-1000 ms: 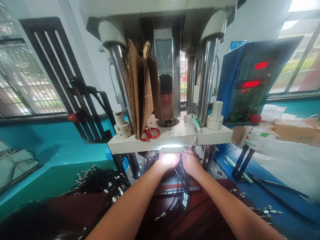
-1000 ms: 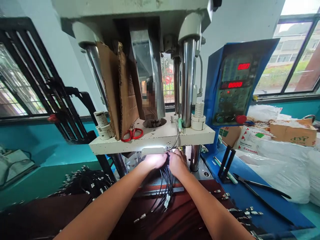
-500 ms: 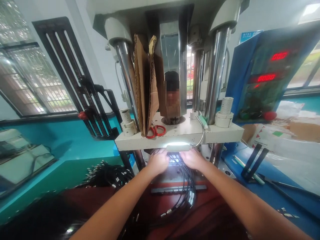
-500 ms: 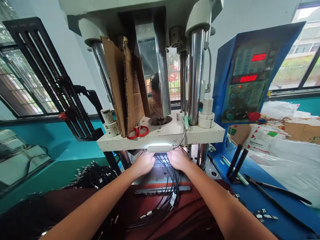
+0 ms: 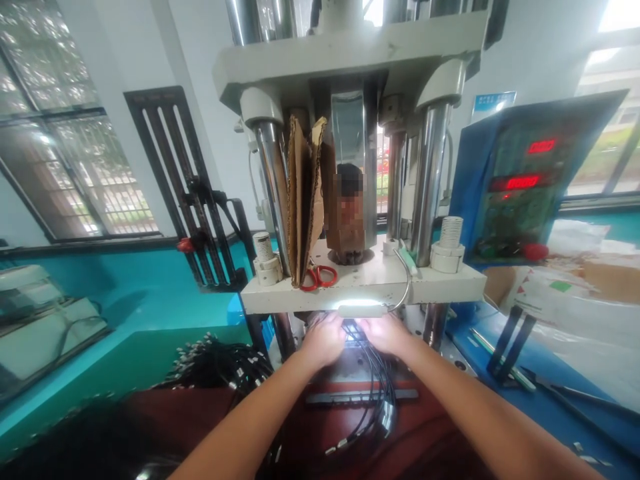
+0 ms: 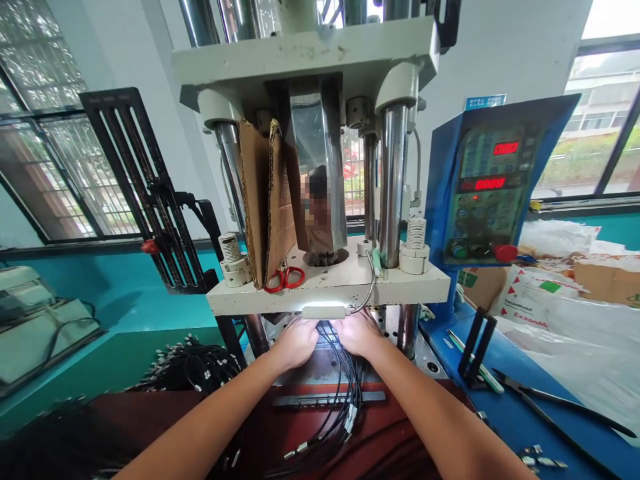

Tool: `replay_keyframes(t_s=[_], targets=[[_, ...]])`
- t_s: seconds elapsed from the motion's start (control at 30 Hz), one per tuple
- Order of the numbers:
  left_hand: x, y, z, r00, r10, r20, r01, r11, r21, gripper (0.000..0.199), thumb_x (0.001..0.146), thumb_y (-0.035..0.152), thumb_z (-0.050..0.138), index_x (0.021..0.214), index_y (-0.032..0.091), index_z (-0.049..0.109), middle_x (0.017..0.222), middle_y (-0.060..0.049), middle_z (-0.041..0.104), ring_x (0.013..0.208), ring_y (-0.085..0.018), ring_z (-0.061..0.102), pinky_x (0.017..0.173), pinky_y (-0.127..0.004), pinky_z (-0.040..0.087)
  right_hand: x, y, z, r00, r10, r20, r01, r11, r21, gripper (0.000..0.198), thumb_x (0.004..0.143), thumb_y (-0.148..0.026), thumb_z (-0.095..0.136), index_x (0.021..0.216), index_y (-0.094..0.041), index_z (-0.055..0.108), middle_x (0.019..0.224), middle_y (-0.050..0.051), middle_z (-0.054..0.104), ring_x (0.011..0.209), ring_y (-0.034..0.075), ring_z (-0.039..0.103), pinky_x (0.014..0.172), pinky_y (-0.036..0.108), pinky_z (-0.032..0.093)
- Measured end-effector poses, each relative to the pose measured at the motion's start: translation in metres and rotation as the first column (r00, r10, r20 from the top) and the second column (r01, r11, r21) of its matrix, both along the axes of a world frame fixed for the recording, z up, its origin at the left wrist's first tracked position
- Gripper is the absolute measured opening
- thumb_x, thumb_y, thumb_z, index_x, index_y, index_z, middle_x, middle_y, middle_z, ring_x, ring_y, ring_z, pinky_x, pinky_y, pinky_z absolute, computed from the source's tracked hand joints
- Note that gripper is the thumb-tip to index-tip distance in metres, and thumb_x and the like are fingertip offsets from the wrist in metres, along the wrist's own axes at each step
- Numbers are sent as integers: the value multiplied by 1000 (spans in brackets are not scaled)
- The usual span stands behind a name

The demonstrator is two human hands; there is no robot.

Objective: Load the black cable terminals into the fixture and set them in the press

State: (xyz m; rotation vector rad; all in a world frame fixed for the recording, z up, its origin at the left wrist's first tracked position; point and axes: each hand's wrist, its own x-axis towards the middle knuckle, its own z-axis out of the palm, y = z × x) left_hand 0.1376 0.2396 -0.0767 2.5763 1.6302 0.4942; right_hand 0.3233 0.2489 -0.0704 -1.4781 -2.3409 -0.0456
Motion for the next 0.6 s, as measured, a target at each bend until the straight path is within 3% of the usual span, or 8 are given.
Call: replay_keyframes(t_s=[0.3,0.6], targets=[[-10,1,-1,999,30,34,-28,999,-34,49,83,14,35,130,23,45,135,-4,50,118,-20,50,102,-32,38,-11,1,1,1000,-2,-23,3,998,66,39,94,-36,34,117,-21,63,123,11,61,112,25,56,96,39,39],[-27,3,-10,998,65,-2,-65,996,-53,58,78,7,35,133,23,43,142,-4,42,122,-21,47,104,-32,37,-24,7,-1,999,45,-28,-44,999,25,40,96,-35,31,108,-19,66,109,11,68,106,22,59,97,34,37]])
